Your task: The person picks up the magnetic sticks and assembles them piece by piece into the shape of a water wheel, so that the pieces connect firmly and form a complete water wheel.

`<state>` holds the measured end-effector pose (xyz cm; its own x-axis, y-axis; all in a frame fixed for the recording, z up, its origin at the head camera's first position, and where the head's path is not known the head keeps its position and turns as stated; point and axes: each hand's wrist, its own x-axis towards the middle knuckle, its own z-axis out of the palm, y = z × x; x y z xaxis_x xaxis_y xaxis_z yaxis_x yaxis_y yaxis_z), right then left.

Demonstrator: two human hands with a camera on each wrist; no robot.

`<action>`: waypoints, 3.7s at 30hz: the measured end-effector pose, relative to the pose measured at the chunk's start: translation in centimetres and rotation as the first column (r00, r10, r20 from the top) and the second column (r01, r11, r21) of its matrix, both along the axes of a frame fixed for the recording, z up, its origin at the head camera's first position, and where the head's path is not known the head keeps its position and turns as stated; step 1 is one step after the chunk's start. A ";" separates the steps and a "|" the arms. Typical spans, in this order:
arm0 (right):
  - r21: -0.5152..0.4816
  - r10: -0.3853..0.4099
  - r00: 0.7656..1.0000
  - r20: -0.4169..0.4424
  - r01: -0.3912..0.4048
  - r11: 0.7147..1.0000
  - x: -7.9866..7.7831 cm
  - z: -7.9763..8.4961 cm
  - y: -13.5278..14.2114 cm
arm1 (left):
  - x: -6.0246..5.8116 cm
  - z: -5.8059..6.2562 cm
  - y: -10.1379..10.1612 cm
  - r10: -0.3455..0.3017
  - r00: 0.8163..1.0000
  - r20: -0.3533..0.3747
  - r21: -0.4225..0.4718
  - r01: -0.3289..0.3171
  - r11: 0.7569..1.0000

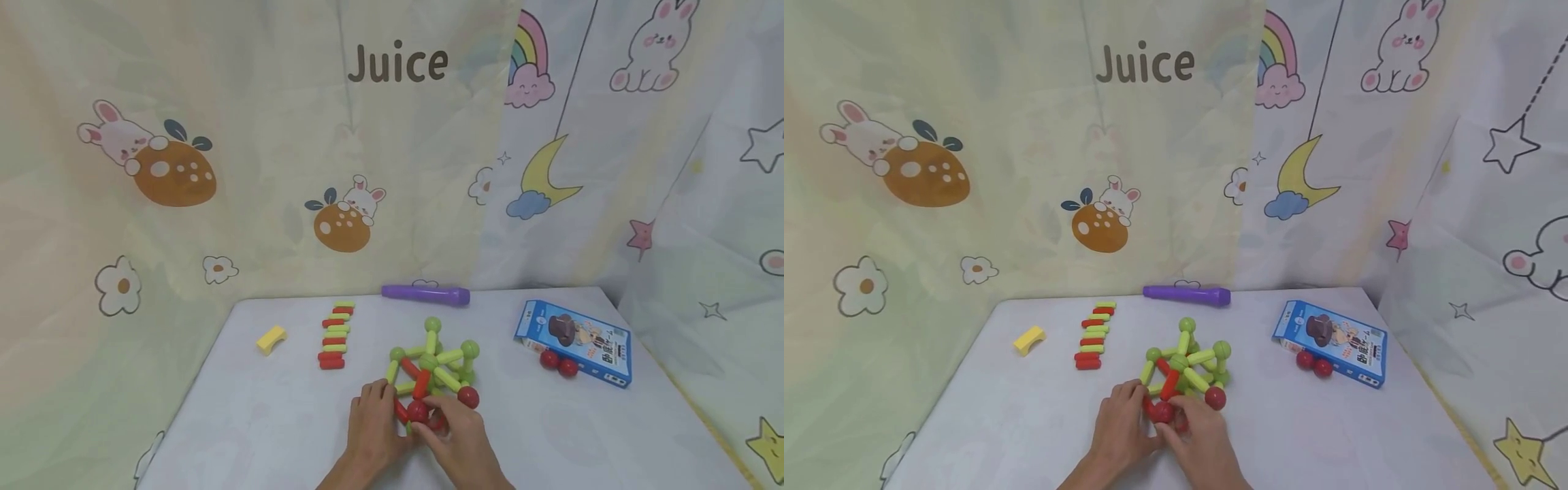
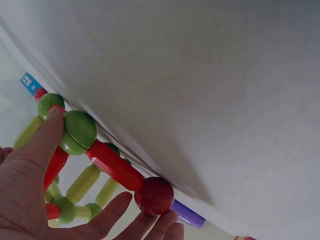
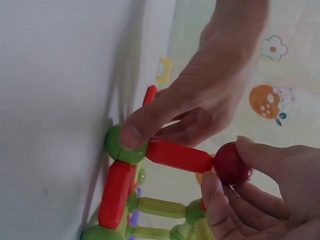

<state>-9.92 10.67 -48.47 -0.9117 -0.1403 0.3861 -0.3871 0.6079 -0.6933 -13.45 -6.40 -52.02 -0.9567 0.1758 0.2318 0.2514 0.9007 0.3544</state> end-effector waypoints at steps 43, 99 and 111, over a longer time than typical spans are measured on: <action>0.010 -0.049 0.996 0.078 0.048 0.999 -7.0 -1.6 12.1 | -1.5 0.3 -1.7 -0.152 0.984 0.088 0.128 0.140 0.982; 0.062 -0.095 0.960 0.263 0.081 0.995 -6.0 -3.7 8.5 | -4.6 2.6 -11.8 -0.193 0.911 0.365 0.629 -0.088 0.773; 0.063 -0.097 0.961 0.258 0.084 0.995 -6.1 -4.0 8.7 | -3.4 3.5 -7.0 -0.346 0.832 0.434 0.801 -0.180 0.571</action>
<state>-16.02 19.36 -52.42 -0.9895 -0.0659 0.1284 -0.1393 0.6691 -0.7300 -16.83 -13.35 -48.47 -0.9495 0.2583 -0.1783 -0.1391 0.1632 0.9767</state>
